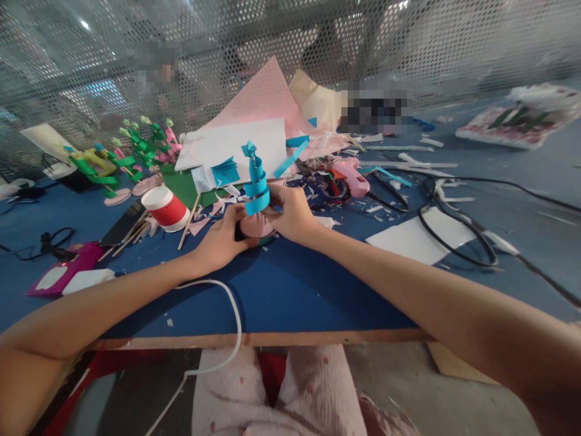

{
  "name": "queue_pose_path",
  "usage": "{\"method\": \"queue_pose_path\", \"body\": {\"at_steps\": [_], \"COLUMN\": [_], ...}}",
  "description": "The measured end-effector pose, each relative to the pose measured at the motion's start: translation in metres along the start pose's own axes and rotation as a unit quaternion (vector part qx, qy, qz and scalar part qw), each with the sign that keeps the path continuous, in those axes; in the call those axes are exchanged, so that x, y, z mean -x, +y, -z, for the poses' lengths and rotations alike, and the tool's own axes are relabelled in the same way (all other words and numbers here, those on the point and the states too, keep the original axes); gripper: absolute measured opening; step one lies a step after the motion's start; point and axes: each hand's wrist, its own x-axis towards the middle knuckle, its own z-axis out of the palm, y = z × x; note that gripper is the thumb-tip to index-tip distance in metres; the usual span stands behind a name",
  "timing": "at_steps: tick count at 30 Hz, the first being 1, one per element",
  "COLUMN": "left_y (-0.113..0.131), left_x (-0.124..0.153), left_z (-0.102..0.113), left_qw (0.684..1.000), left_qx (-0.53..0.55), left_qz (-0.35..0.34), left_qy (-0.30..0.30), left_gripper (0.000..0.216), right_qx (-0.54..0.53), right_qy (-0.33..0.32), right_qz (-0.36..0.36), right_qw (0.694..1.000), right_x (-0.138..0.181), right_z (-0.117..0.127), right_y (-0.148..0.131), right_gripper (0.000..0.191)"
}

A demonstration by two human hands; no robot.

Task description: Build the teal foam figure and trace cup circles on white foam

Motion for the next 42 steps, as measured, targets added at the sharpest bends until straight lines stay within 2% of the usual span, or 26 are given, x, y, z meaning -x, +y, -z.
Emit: {"method": "queue_pose_path", "body": {"at_steps": [12, 16, 20, 24, 34, 39, 42], "left_y": [0.0035, 0.0021, 0.0018, 0.0027, 0.0022, 0.0025, 0.0023], "left_x": [0.0005, 0.0002, 0.0003, 0.0005, 0.0004, 0.0006, 0.0005], "left_z": [0.001, 0.0007, 0.0009, 0.001, 0.0007, 0.0011, 0.0012], "left_qw": [1.0, 1.0, 1.0, 1.0, 1.0, 1.0, 1.0], "left_qx": [-0.004, 0.0, 0.004, 0.007, -0.001, 0.002, -0.001], "left_qz": [0.006, -0.002, 0.002, 0.005, 0.003, -0.004, 0.001], "left_qy": [0.006, 0.003, 0.0, 0.0, 0.003, -0.004, -0.001], "left_gripper": [0.058, 0.058, 0.059, 0.059, 0.056, 0.057, 0.057], "right_qx": [-0.02, -0.016, -0.017, -0.021, 0.006, 0.017, 0.012], "right_qy": [0.022, 0.002, 0.017, -0.005, 0.026, -0.003, 0.011], "right_qz": [-0.001, -0.012, -0.013, -0.007, -0.001, 0.003, 0.004], "right_qw": [1.0, 1.0, 1.0, 1.0, 1.0, 1.0, 1.0], "right_x": [-0.0004, -0.0005, -0.0001, -0.0003, -0.0001, -0.0004, -0.0006], "right_z": [-0.0002, 0.0, 0.0002, -0.0001, 0.0008, 0.0017, 0.0017], "right_y": [0.0015, 0.0004, 0.0005, 0.0019, 0.0015, -0.0001, -0.0021], "right_gripper": [0.007, 0.008, 0.01, 0.011, 0.008, 0.007, 0.009]}}
